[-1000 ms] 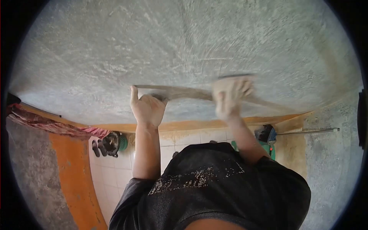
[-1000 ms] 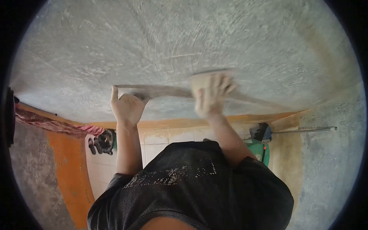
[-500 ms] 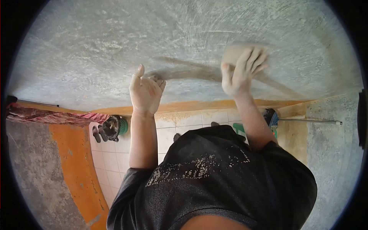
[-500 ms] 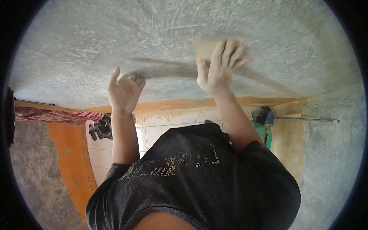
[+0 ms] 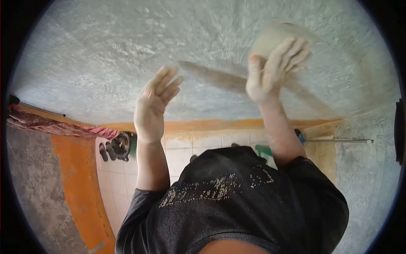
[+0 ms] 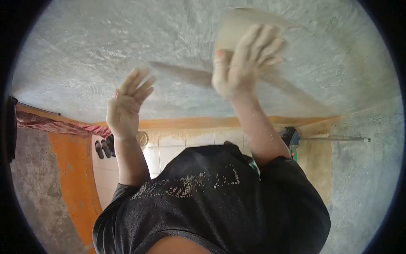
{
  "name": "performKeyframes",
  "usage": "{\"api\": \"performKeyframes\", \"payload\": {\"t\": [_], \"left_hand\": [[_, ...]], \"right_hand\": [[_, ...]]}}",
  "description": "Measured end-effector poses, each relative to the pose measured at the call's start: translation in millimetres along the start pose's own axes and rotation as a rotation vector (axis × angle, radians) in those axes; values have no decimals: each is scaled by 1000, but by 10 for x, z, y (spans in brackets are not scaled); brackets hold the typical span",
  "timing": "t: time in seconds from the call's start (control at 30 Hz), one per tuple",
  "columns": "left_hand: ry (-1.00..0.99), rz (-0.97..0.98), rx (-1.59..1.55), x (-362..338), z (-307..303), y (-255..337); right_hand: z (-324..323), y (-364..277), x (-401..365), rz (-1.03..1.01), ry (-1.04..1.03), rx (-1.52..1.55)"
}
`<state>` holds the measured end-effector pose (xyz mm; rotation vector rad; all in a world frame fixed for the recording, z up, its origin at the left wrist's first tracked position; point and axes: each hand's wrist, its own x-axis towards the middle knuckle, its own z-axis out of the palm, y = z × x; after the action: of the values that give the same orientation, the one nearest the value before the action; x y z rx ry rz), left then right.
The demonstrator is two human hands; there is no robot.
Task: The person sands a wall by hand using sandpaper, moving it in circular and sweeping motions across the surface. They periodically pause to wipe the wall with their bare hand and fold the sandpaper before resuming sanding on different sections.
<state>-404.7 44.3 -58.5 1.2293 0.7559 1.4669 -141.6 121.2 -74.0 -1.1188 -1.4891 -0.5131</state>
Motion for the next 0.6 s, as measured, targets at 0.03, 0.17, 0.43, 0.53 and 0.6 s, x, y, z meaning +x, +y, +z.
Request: {"api": "performKeyframes", "payload": {"t": [0.03, 0.17, 0.43, 0.53, 0.6], "left_hand": [[10, 181, 69, 28, -62, 6], [174, 827, 828, 289, -225, 19], [350, 841, 1381, 769, -797, -290], [344, 870, 1403, 757, -819, -315], [328, 882, 1406, 754, -834, -307]], "right_hand": [[89, 11, -22, -96, -34, -38], [-10, -369, -252, -312, -436, -278], [5, -415, 400, -328, -148, -148], [-19, -656, 260, -484, -405, -345], [37, -544, 335, -392, -252, -278]]}}
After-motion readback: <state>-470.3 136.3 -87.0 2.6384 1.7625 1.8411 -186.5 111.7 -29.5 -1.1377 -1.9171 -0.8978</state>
